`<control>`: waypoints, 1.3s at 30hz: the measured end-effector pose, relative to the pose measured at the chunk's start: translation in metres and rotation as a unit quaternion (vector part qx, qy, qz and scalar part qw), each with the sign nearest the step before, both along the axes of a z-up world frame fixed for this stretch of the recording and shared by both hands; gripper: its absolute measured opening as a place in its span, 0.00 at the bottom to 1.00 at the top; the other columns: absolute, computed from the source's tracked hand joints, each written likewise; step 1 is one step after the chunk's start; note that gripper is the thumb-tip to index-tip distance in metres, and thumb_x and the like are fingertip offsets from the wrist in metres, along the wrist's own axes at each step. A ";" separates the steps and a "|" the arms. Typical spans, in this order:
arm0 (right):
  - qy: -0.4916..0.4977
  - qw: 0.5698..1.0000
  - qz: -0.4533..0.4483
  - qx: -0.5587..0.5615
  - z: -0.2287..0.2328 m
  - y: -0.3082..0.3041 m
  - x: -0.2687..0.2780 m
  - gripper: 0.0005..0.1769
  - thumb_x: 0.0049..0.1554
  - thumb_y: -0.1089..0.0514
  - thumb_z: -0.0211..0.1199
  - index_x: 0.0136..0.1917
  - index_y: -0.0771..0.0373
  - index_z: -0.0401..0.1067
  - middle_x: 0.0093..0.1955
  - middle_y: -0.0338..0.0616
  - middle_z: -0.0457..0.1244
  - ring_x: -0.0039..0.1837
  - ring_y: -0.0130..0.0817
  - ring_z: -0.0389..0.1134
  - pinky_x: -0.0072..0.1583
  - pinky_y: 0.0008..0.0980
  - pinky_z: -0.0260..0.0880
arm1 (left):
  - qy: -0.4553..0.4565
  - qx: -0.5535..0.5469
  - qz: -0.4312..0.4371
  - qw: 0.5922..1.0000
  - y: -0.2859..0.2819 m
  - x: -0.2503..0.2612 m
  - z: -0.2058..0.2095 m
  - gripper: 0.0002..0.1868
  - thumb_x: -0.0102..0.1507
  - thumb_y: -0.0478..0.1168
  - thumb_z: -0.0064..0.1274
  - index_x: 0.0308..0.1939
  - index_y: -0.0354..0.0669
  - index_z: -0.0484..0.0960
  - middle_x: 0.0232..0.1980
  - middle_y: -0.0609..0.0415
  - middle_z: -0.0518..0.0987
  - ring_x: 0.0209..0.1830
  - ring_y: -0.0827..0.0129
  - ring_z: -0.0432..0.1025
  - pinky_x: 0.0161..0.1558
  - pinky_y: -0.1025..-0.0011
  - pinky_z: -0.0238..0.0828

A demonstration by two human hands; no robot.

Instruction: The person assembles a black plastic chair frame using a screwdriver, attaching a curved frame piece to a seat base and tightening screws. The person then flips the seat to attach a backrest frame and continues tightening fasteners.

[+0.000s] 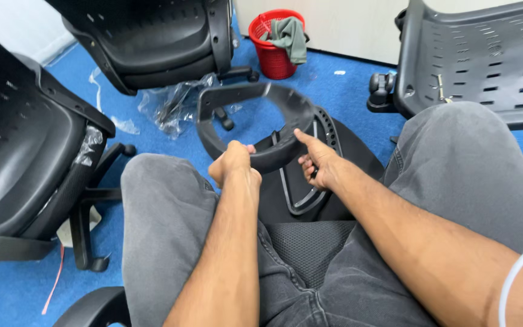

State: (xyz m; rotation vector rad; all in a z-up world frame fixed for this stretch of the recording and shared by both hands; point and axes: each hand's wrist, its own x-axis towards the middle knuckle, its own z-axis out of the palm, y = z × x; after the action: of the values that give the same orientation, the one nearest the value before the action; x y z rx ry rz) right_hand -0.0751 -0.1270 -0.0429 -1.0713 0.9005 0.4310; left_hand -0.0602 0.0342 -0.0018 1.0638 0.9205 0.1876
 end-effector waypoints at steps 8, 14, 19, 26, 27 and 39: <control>-0.230 0.958 -0.116 0.122 0.016 -0.049 0.005 0.18 0.49 0.52 0.76 0.37 0.52 0.64 0.30 0.27 0.56 0.25 0.16 0.50 0.27 0.16 0.46 | -0.219 -0.194 -0.081 0.953 -0.039 -0.002 -0.027 0.06 0.65 0.33 0.54 0.36 0.34 0.75 0.29 0.49 0.76 0.28 0.62 0.75 0.38 0.61 0.80; -0.334 0.915 -0.097 0.204 0.027 -0.074 -0.003 0.09 0.51 0.63 0.68 0.46 0.63 0.73 0.34 0.31 0.63 0.25 0.13 0.52 0.28 0.13 0.50 | -0.302 -0.226 -0.180 0.908 -0.045 0.002 -0.022 0.09 0.64 0.36 0.58 0.38 0.36 0.75 0.30 0.51 0.76 0.32 0.62 0.76 0.43 0.62 0.78; -0.381 0.890 -0.117 0.224 0.040 -0.078 -0.006 0.08 0.53 0.64 0.68 0.47 0.64 0.73 0.35 0.33 0.64 0.26 0.13 0.54 0.29 0.13 0.52 | -0.321 -0.333 -0.166 0.871 -0.053 0.003 -0.002 0.16 0.64 0.43 0.64 0.43 0.37 0.75 0.34 0.55 0.75 0.35 0.69 0.72 0.51 0.60 0.82; -0.407 0.878 -0.092 0.234 0.050 -0.070 -0.005 0.08 0.52 0.66 0.68 0.46 0.62 0.73 0.34 0.31 0.63 0.27 0.13 0.54 0.29 0.14 0.53 | -0.307 -0.366 -0.152 0.866 -0.050 -0.007 0.012 0.28 0.55 0.56 0.68 0.45 0.42 0.74 0.40 0.54 0.80 0.46 0.65 0.79 0.57 0.65 0.74; -0.410 0.875 -0.085 0.243 0.051 -0.068 -0.004 0.08 0.53 0.67 0.68 0.46 0.62 0.73 0.34 0.31 0.63 0.27 0.13 0.54 0.30 0.14 0.53 | -0.308 -0.372 -0.143 0.864 -0.049 -0.007 0.012 0.28 0.54 0.57 0.68 0.45 0.43 0.74 0.40 0.55 0.81 0.46 0.65 0.79 0.57 0.65 0.73; -0.410 0.871 -0.068 0.263 0.054 -0.063 -0.002 0.12 0.52 0.69 0.67 0.51 0.65 0.75 0.35 0.29 0.63 0.28 0.13 0.53 0.31 0.14 0.53 | -0.299 -0.486 -0.101 0.815 -0.091 -0.022 -0.004 0.24 0.57 0.48 0.68 0.49 0.40 0.75 0.50 0.53 0.79 0.53 0.67 0.75 0.64 0.67 0.70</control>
State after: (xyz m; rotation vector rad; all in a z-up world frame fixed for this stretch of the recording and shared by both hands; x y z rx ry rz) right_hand -0.0767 -0.1899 0.0114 -0.5740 0.0697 0.0571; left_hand -0.0826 -0.0572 -0.0055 0.0927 0.2204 -0.1328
